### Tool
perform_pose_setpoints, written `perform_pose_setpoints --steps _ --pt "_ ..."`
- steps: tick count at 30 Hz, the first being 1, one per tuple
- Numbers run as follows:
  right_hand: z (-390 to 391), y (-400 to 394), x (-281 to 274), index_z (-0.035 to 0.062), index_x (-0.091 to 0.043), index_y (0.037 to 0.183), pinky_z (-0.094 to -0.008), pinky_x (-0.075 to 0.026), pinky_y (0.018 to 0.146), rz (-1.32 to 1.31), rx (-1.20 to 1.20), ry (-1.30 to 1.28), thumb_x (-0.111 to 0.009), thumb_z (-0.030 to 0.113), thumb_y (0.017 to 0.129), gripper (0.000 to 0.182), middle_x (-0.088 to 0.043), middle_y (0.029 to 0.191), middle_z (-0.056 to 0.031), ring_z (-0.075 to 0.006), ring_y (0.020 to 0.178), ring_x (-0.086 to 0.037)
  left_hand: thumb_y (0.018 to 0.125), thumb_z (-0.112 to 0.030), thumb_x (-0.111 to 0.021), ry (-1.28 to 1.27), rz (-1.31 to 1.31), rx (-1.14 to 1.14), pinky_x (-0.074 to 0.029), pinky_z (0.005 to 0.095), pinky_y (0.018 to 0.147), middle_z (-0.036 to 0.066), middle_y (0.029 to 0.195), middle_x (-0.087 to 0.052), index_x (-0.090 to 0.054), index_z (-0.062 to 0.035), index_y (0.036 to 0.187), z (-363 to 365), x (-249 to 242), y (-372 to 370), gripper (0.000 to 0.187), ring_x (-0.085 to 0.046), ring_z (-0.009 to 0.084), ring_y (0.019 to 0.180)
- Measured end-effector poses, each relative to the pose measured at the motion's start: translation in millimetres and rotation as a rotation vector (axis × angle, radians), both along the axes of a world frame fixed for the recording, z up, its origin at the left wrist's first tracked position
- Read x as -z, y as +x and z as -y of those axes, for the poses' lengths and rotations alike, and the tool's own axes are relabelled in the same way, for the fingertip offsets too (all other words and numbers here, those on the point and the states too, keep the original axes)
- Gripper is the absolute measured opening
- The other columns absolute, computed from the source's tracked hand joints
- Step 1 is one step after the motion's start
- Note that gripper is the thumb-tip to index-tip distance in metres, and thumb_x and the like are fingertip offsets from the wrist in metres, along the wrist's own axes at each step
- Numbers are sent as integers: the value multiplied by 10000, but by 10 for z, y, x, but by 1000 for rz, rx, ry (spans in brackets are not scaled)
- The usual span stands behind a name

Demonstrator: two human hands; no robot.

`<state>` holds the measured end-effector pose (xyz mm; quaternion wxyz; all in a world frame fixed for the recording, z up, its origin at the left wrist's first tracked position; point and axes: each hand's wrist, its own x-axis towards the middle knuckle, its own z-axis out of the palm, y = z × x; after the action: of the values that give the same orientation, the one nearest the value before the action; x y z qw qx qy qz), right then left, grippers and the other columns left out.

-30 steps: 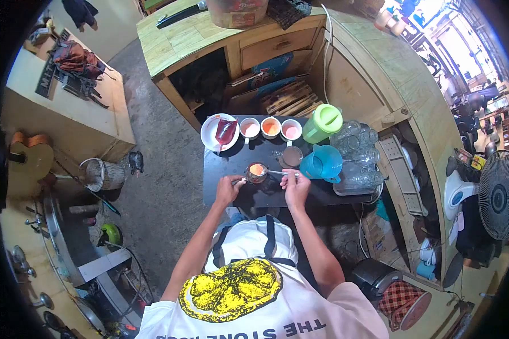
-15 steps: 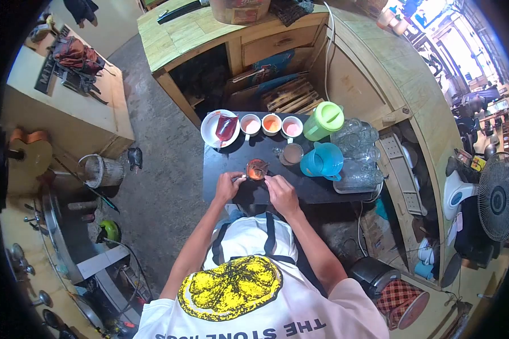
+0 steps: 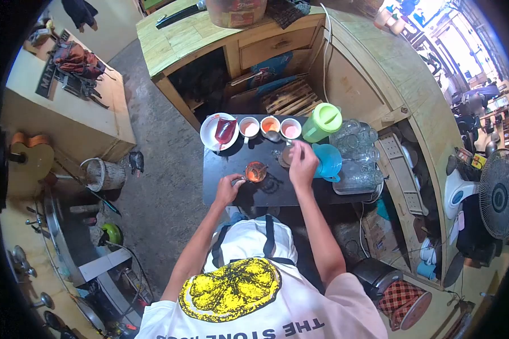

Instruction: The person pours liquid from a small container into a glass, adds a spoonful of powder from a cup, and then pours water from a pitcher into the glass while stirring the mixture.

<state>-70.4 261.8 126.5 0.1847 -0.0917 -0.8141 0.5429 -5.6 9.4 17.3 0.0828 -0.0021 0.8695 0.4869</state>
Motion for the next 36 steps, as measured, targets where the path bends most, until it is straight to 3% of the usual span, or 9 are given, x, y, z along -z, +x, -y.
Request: perform_pose_setpoints --steps 6,11,14,16,20,22,27,31,36 --pt "17 -839 295 -32 -747 937 -459 -561 760 110 -86 267 -607 127 947 212 -732 886 -237 -382 849 -730 912 -188 -718 -20 12 24 -550 443 859 179 1019 -751 -764 -51 1068 13 17 -3 212 -708 396 974" --pt "13 -1322 956 29 -777 852 -421 -558 689 206 -62 282 -643 209 913 233 -729 767 -186 -308 741 -740 914 -203 -725 6 109 78 -550 441 858 176 1027 -751 -764 -59 1078 52 40 -70 223 -708 396 979" --pt "-1 -1326 908 -1 -736 1116 -407 -574 732 247 -51 313 -695 193 886 304 -750 829 -187 -291 789 -747 917 -165 -719 -5 40 87 -551 402 805 163 1008 -768 -753 -15 1091 67 221 -56 231 -728 308 886" --pt "-3 -1155 517 7 -641 1308 -453 -568 777 235 -82 240 -692 137 881 450 -742 914 -241 -363 862 -737 918 -142 -716 -23 5 103 -551 382 779 155 995 -777 -749 7 1095 85 245 -58 233 -737 261 836" --pt "-319 -473 -19 7 -714 1143 -390 -545 737 -146 131 74 -627 92 943 234 -725 901 -170 -299 772 -699 901 -170 -736 -10 55 103 -555 410 823 170 1013 -763 -763 -26 1079 101 162 -96 230 -729 335 917" --pt "-678 -39 -68 9 -721 1056 -375 -524 742 -246 319 303 -574 54 967 177 -700 914 -140 -281 819 -678 893 -184 -747 17 89 84 -558 423 841 187 1025 -754 -768 -35 1072 87 181 -90 234 -727 377 960" --pt "-1172 744 312 -25 -664 1171 -413 -518 850 70 499 384 -557 146 1011 258 -675 1063 -188 -352 1027 -655 901 -133 -731 55 38 79 -560 397 809 210 990 -754 -755 2 1076 87 310 -62 223 -743 349 896" --pt "-1331 917 706 -37 -630 1215 -482 -493 924 266 249 386 -527 248 1043 349 -668 1166 -238 -421 1099 -626 913 -69 -706 88 73 61 -545 363 761 203 930 -753 -739 20 1074 12 163 -68 186 -734 266 817" --pt "-1509 838 1108 -6 -657 950 -382 -485 739 263 249 -80 -485 385 1082 447 -664 827 -111 -241 773 -632 910 -51 -708 4 100 72 -531 354 727 199 896 -750 -728 31 1060 -67 -10 -120 172 -722 232 778"
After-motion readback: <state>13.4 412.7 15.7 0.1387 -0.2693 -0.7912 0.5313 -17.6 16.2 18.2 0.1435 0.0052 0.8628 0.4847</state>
